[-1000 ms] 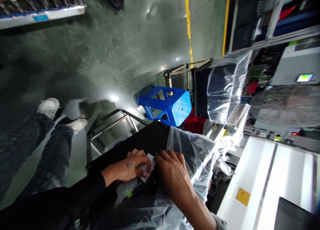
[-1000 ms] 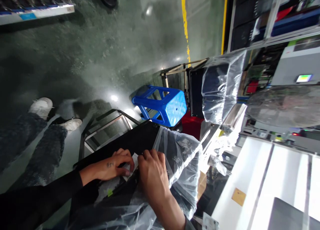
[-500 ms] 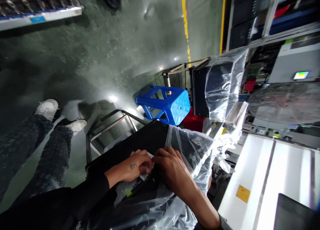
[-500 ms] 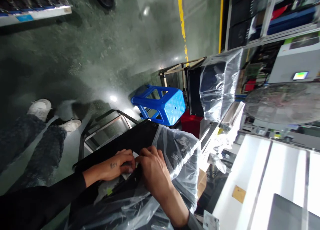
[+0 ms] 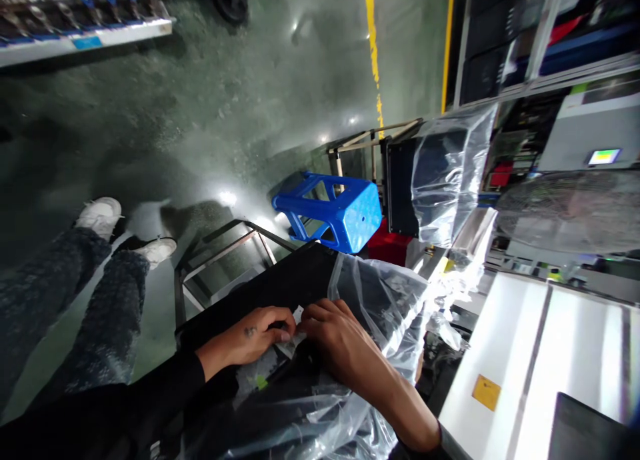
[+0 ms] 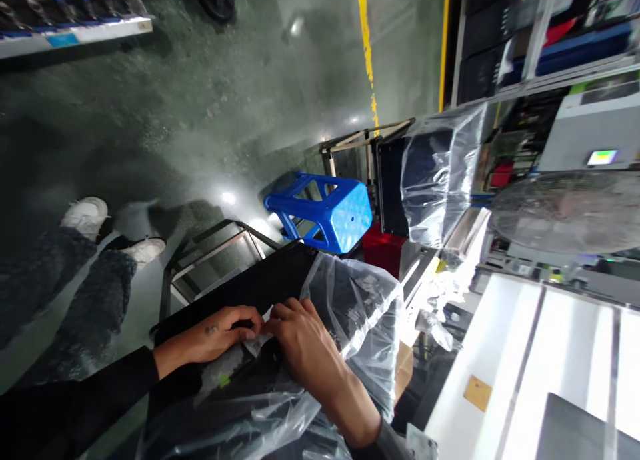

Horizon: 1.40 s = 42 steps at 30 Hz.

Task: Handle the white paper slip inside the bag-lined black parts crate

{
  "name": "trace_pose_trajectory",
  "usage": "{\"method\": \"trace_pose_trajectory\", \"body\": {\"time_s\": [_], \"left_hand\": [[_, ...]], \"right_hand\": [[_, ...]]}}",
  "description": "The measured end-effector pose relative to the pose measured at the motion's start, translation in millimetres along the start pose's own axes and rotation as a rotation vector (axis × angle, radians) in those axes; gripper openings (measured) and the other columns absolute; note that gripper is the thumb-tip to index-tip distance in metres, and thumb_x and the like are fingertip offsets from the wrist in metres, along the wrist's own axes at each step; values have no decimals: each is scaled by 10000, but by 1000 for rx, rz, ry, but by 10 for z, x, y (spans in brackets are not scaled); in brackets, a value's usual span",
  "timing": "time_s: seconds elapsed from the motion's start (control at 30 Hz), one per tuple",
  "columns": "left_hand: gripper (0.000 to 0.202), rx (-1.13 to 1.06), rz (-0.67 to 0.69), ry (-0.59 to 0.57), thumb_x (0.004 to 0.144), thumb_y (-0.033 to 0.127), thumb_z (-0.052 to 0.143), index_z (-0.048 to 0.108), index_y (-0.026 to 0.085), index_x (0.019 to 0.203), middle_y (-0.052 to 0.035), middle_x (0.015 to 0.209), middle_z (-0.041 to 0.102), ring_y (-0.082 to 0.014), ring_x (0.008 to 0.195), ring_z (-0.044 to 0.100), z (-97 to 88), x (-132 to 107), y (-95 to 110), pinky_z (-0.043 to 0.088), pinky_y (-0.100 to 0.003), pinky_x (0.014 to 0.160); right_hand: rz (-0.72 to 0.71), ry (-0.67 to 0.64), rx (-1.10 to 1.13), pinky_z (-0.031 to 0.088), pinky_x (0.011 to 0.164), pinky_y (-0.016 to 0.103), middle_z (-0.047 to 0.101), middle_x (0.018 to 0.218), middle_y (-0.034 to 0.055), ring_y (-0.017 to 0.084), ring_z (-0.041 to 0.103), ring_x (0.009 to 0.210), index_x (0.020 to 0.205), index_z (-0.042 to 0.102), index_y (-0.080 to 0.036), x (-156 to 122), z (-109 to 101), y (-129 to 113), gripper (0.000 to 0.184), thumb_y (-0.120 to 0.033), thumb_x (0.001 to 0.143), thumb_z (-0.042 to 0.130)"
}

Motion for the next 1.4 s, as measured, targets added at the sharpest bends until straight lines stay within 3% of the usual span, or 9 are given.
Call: {"method": "trace_pose_trajectory", "body": {"time_s": [0.2,0.47,0.8,1.07,1.23,1.33,1.4], "left_hand": [[58,-24,121,38,847,154,574,621,179,824,-52,1082,598,-183,1030,558,-55,-59,46,392,-310,945],[95,-66,118,49,835,97,561,617,172,822,-62,1046,642,-184,1009,594,-42,-146,-51,418,-311,920],[177,-112,-7,56,856,111,526,659,190,942,-49,1080,699,-201,1052,612,-58,-183,-239,426,-338,946],[133,-114,-22,65,886,165,525,646,186,938,-52,1061,692,-199,1077,607,-72,-202,-209,424,-327,962],[112,-10,-11,68,925,214,495,605,195,933,-22,971,644,-171,958,595,-90,-249,-71,439,-304,884],[148,108,-6,23,947,282,488,574,220,1050,-12,1003,596,-165,973,563,-86,-308,59,425,-307,908],[212,194,-4,-24,914,239,538,558,240,1125,-12,1045,569,-169,1010,542,-60,-337,114,413,-314,935]], "right_hand": [[-92,-82,82,326,837,315,663,984,-72,142,538,959,904,661,-300,-7,43,-80,186,-141,913,564],[-80,-83,40,318,812,326,676,962,-60,150,540,919,945,665,-307,-6,43,-85,100,-252,923,585],[-82,-116,-27,329,790,328,655,957,-18,159,519,909,882,699,-281,14,66,-114,220,-293,968,497],[-105,-104,6,338,818,327,648,943,-36,159,512,927,880,676,-289,0,44,-118,181,-310,961,516],[-108,-106,20,347,827,316,651,958,-32,153,513,920,956,681,-311,-4,46,-125,162,-267,955,526],[-107,-95,18,350,821,314,651,961,-29,152,517,915,944,682,-306,0,50,-121,173,-278,962,512],[-111,-96,11,353,811,312,650,950,-25,154,518,909,919,686,-296,4,54,-123,191,-309,967,502]]}}
Point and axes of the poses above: each hand's wrist, its own x-axis towards the middle knuckle, its own z-axis out of the palm, y = z × x, the point moved 9 cm from there along x, towards the middle knuckle
